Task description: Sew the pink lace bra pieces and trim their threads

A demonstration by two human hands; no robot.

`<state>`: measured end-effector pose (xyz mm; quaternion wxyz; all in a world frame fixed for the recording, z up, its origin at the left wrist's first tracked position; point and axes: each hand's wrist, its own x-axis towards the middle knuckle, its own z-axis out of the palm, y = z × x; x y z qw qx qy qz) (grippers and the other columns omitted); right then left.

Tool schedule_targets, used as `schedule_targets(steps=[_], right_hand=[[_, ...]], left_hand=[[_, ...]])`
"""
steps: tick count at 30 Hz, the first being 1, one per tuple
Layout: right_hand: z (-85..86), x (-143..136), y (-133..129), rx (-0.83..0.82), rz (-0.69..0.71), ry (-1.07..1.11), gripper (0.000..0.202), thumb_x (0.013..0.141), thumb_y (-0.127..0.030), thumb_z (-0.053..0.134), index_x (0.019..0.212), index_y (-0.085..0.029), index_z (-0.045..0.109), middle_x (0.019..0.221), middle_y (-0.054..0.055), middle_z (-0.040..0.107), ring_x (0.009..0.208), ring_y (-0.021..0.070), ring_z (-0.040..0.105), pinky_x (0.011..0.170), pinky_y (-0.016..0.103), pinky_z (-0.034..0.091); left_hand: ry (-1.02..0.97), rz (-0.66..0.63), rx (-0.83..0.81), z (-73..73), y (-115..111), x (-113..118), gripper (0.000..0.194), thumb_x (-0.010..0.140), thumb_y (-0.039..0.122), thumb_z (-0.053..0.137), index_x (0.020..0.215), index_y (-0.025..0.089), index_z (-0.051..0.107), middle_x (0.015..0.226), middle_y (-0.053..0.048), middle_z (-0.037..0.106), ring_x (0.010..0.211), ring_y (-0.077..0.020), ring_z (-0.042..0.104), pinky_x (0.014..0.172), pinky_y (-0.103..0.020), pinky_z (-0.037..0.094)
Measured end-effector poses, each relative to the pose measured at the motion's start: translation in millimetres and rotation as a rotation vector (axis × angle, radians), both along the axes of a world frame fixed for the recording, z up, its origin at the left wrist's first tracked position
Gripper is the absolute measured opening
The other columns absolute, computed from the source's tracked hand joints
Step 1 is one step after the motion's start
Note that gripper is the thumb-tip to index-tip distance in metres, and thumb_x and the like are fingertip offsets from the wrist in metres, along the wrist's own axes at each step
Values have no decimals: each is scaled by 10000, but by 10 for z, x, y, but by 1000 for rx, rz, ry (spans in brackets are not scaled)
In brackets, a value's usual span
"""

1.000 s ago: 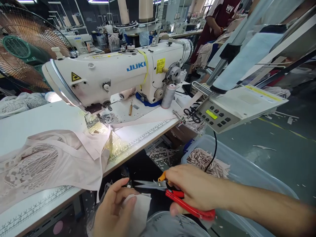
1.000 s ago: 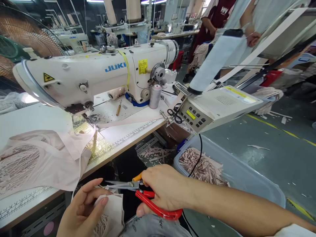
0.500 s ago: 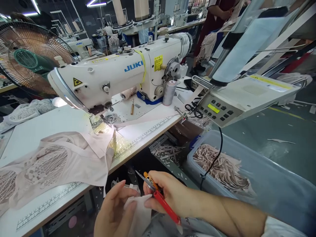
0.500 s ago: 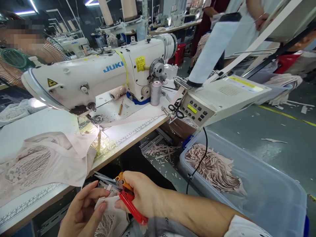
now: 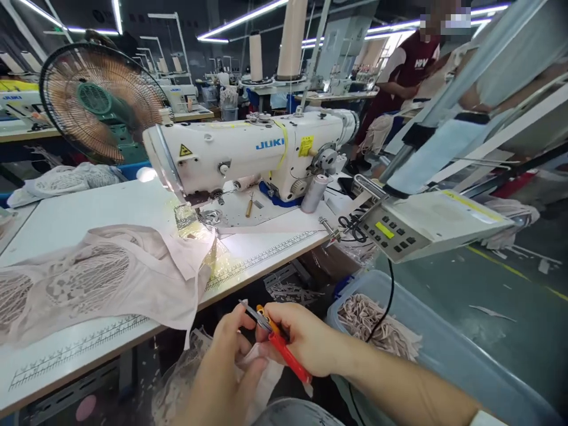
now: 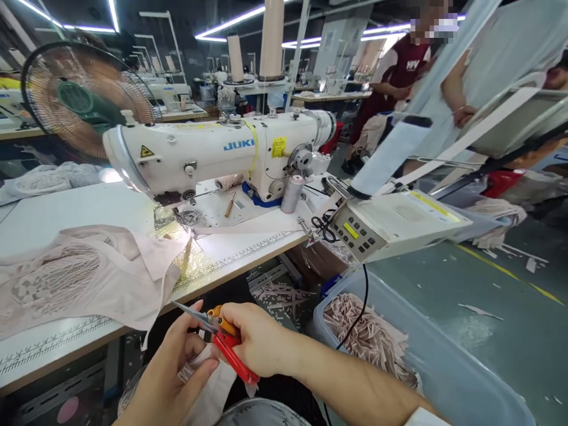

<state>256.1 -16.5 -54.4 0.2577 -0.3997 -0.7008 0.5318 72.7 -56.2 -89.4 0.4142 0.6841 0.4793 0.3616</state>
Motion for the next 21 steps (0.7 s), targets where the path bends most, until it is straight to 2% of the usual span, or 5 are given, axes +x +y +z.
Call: schedule_targets(steps=[3, 6, 12, 15, 21], right_hand=[[11, 55, -40, 191, -52, -58, 130, 741, -198, 533, 669, -184, 426, 628, -40, 419, 550, 87, 351, 491, 209, 308], [53, 149, -87, 307, -124, -53, 110, 813, -213, 507, 721, -186, 452, 667, -20, 460, 566, 99, 393, 508, 225, 343], [-35, 228, -136, 363, -165, 35, 93, 841, -156, 530, 795, -213, 473, 768, -2, 548, 641, 115, 493, 552, 226, 400], [-139, 220, -122, 309, -214, 86, 109, 874, -213, 544, 797, -213, 467, 778, 5, 540, 679, 123, 514, 585, 237, 430], [-239, 171, -82, 205, -277, 135, 158, 863, -265, 583, 765, -204, 474, 782, 18, 544, 684, 130, 523, 578, 241, 435]], left_hand=[[235, -118, -86, 142, 99, -146, 461, 788, 223, 516, 1248, 212, 509, 938, -61, 636, 811, -193, 598, 777, -340, 484], [341, -85, -193, 261, 133, -292, 195, 766, 288, 518, 888, 211, 650, 885, -62, 640, 888, -253, 582, 808, -385, 435], [-117, 53, -426, 246, 65, -333, 130, 715, 317, 547, 732, 189, 524, 704, 7, 506, 701, -160, 498, 656, -266, 393], [-271, 141, -430, 177, 17, -249, 168, 691, 336, 553, 683, 191, 469, 687, 8, 452, 686, -155, 459, 633, -268, 385], [-339, 296, -279, -60, -59, -156, 140, 745, 324, 535, 710, 196, 492, 696, 7, 463, 674, -152, 456, 609, -261, 375]])
